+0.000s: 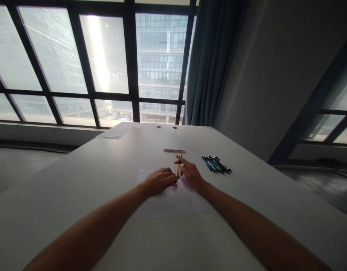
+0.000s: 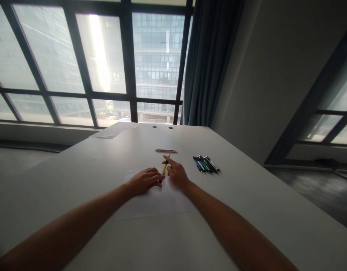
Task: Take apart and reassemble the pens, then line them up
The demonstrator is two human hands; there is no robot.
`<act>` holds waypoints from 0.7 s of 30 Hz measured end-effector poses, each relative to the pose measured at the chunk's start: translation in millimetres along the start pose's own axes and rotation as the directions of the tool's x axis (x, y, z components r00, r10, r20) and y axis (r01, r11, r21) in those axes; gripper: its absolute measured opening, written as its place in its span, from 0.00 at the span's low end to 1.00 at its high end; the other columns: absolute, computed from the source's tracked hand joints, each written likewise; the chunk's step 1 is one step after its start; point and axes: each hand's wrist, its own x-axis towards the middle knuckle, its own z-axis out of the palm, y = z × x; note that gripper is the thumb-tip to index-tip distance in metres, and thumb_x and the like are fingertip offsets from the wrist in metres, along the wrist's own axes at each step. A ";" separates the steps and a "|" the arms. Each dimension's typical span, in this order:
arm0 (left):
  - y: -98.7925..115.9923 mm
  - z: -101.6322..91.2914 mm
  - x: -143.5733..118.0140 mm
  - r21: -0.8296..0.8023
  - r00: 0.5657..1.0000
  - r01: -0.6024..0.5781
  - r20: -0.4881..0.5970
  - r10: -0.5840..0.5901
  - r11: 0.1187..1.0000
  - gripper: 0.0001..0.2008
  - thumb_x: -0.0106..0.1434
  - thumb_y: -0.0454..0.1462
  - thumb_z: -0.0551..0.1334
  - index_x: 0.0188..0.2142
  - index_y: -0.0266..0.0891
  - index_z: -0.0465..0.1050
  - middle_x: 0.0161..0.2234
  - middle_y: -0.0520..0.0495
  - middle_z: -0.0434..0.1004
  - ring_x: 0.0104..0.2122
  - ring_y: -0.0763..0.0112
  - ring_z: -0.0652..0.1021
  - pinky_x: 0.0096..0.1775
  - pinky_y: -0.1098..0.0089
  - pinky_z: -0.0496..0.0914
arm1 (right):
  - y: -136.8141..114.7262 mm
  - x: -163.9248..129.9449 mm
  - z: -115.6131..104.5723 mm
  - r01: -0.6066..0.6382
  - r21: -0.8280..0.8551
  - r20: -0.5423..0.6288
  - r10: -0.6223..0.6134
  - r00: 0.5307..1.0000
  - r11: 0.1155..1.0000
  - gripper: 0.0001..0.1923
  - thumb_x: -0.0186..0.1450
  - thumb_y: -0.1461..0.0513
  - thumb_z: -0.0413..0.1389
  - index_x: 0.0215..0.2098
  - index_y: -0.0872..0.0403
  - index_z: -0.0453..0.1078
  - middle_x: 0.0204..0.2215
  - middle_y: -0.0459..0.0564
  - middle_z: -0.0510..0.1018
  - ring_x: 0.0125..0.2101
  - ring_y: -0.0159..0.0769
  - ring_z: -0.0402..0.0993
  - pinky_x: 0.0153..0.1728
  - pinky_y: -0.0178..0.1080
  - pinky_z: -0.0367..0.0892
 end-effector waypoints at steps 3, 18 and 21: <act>-0.2 0.9 -1.1 -0.022 1.000 0.001 0.002 0.000 1.000 0.16 0.71 0.39 0.50 0.53 0.38 0.67 0.41 0.41 0.77 0.41 0.67 0.74 0.43 0.66 0.72 | -8.5 4.6 3.8 -0.073 0.126 -0.051 0.080 0.996 0.989 0.22 0.64 0.58 0.47 0.55 0.53 0.65 0.40 0.50 0.76 0.24 0.28 0.70 0.27 0.34 0.69; 3.1 -8.0 -1.0 0.234 0.816 0.562 0.002 -0.579 0.793 0.18 0.68 0.42 0.49 0.30 0.39 0.75 0.26 0.45 0.77 0.29 0.66 0.77 0.37 0.65 0.69 | 128.0 -9.5 -175.2 -0.703 -0.398 -0.622 0.390 0.679 0.589 0.20 0.54 0.68 0.54 0.45 0.61 0.75 0.41 0.61 0.79 0.41 0.45 0.74 0.45 0.41 0.66; 2.1 -9.3 -2.0 0.189 0.797 0.579 0.071 -0.599 0.793 0.21 0.68 0.41 0.47 0.27 0.40 0.75 0.27 0.45 0.77 0.33 0.65 0.77 0.38 0.65 0.70 | 150.6 -21.5 -181.8 -0.711 -0.435 -0.550 0.463 0.695 0.552 0.21 0.51 0.70 0.55 0.44 0.61 0.77 0.42 0.61 0.79 0.43 0.47 0.74 0.44 0.40 0.66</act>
